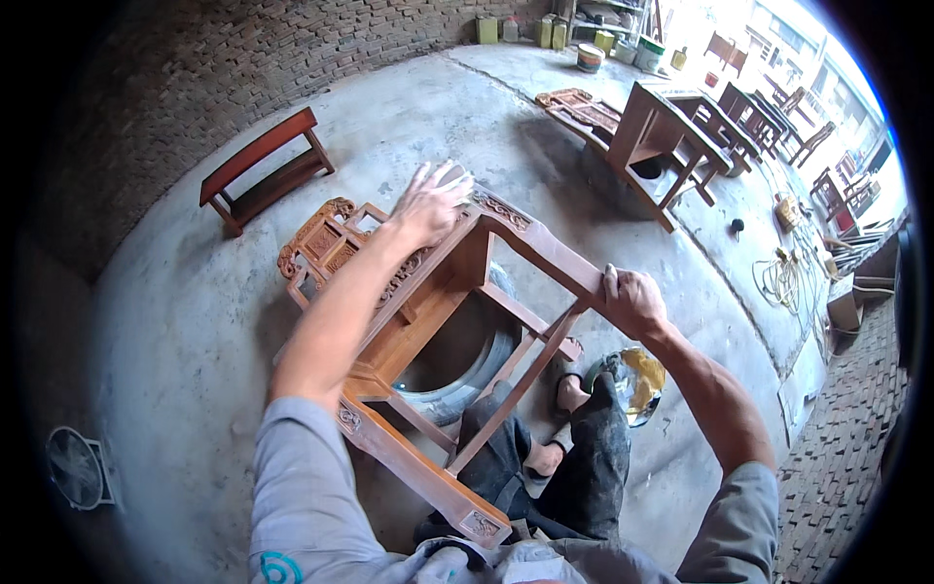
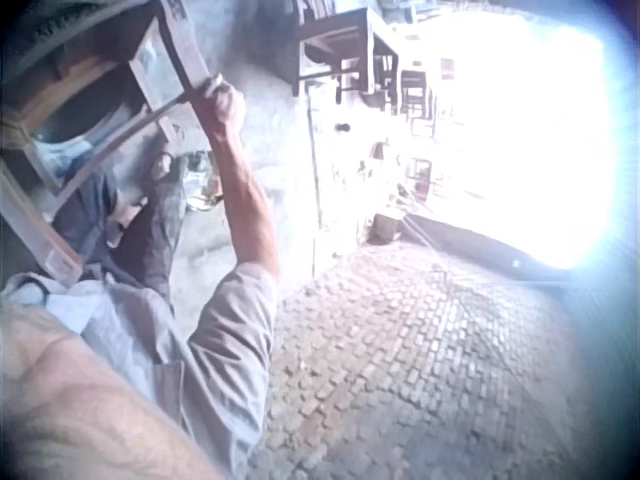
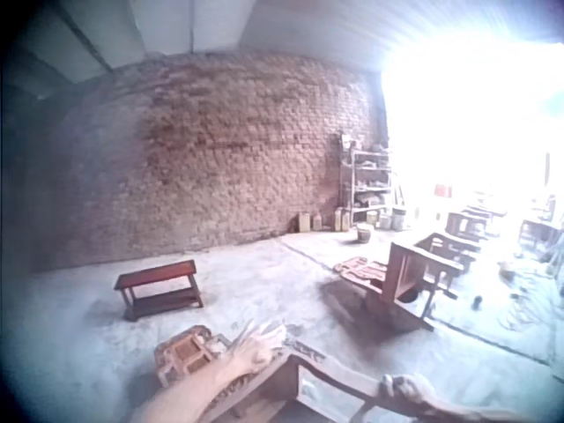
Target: The person sands a wooden chair frame with a sanding block, focusing on the legs and carved edges. The person repositions the chair and continues sanding different sections, then switches to a finer sanding pad to smooth the surface.
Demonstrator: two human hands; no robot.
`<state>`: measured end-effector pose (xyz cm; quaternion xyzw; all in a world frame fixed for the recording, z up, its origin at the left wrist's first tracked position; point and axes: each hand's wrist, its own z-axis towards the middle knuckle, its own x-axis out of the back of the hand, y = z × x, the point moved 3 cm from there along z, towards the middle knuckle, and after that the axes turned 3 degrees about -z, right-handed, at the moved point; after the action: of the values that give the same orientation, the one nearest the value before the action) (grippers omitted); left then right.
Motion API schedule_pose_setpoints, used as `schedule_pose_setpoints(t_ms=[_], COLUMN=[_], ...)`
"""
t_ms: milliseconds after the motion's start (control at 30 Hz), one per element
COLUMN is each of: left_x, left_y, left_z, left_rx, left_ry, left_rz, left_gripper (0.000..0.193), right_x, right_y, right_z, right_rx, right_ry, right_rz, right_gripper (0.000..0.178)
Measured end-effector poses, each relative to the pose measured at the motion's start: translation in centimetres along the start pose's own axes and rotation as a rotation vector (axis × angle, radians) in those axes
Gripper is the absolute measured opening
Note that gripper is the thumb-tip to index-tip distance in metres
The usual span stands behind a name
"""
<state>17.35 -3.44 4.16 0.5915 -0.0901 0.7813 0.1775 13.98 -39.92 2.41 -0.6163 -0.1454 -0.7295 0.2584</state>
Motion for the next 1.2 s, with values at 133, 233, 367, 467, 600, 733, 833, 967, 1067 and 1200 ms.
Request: schedule_pose_setpoints(t_ms=[133,233,367,467,600,733,833,967,1067,1200], left_x=[1.8,1.1,0.3,1.7,6.6,2.4,1.7,3.5,7.4,8.1], left_y=[1.6,1.5,-0.5,1.1,2.7,2.3,0.3,2.3,2.6,3.9], left_z=[-4.2,-1.0,-0.4,-7.0,-14.7,-4.5,0.9,-6.7,-18.8,-18.3], left_rx=[-0.065,-0.021,0.031,0.012,0.034,0.001,0.077,0.081,0.031,0.070], left_ry=[0.050,0.048,-0.005,0.026,-0.013,0.011,-0.145,0.002,-0.009,-0.042], left_rz=[-0.059,-0.079,-0.046,-0.129,-0.090,-0.106,-0.029,-0.159,-0.125,-0.106], left_gripper=[0.050,0.059,0.061,0.060,0.059,0.058,0.058,0.055,0.054,0.056], right_x=[2.6,2.1,1.3,1.3,2.3,2.2,0.6,0.4,0.9,1.0], right_y=[-0.2,-0.1,-1.2,0.1,-0.5,0.1,-0.7,0.6,0.7,0.9], right_z=[-0.7,-0.7,0.6,-0.7,-0.7,-1.1,0.5,-0.5,-1.1,-1.6], right_rx=[-0.305,-0.132,-0.092,-0.133,-0.199,-0.163,0.096,-0.069,-0.210,-0.224], right_ry=[-0.209,-0.127,-0.112,-0.114,-0.125,-0.090,0.007,-0.043,-0.044,-0.070], right_rz=[0.172,0.073,0.089,0.103,0.106,0.035,-0.036,0.037,0.151,0.132], right_gripper=[0.032,0.033,0.035,0.036,0.035,0.033,0.033,0.037,0.043,0.043])
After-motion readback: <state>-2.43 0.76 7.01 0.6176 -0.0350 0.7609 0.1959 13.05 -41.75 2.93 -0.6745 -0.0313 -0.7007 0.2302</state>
